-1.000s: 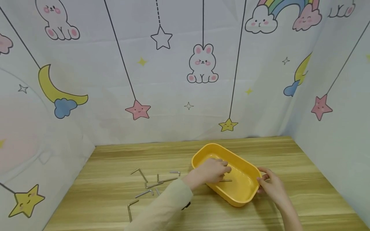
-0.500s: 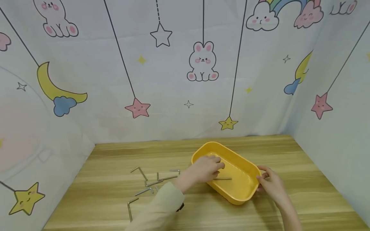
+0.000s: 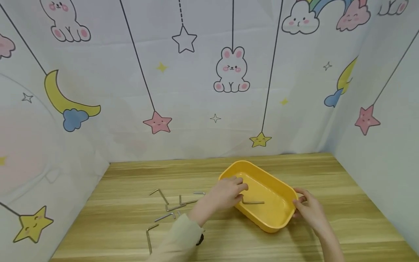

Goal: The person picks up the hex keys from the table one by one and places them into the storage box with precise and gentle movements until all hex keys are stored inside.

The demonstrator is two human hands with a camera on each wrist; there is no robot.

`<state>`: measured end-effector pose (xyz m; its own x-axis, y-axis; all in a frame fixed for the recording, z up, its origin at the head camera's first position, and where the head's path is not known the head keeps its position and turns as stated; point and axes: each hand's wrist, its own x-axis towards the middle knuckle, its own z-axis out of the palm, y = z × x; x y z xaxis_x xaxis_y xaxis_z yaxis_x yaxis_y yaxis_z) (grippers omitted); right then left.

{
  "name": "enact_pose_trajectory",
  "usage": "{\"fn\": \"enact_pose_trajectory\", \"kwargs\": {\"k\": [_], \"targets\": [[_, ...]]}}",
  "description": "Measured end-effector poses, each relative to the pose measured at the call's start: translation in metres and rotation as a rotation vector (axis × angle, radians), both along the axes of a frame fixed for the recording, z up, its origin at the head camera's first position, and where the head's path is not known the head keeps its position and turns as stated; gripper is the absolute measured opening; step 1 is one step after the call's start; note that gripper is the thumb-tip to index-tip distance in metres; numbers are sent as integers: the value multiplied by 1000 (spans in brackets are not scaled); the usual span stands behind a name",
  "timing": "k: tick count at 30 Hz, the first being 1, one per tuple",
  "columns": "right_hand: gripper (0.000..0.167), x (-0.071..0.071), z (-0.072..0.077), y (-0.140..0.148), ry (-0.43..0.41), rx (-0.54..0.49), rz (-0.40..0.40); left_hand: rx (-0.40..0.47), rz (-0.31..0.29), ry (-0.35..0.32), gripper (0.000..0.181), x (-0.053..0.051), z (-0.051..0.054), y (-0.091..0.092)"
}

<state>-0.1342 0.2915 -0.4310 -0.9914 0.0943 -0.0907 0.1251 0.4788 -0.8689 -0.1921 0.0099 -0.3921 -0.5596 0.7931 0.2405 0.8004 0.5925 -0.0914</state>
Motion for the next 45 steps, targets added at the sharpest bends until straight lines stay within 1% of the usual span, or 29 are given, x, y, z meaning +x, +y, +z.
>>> {"fn": "enact_pose_trajectory", "kwargs": {"k": [4,8,13,20,25,27,31,34,36,41,45], "targets": [[47,2,0,1,-2,3,-7,26,11,23,21,5,2,-7],[48,5,-1,2,-5,10,-5,25,28,18,20,9,2,-13],[49,8,-2,2,-10,11,-8,19,60,-5,21,16,0,-21],[49,10,-1,1,-12,16,-6,61,103,-37,16,27,-4,-33],[49,12,1,0,-15,16,-9,67,142,-64,17,35,-5,-40],[49,12,1,0,-12,19,-5,73,146,-60,17,37,-7,-42],[49,12,2,0,-10,24,1,94,142,-30,19,42,-10,-49],[49,12,2,0,-11,29,7,107,148,-32,21,47,-13,-53],[49,13,2,0,-13,32,14,109,158,-34,24,50,-14,-56],[49,16,2,0,-12,31,22,94,184,-40,22,58,-17,-62],[50,18,3,0,-13,24,21,71,206,-70,18,64,-20,-67]]}}
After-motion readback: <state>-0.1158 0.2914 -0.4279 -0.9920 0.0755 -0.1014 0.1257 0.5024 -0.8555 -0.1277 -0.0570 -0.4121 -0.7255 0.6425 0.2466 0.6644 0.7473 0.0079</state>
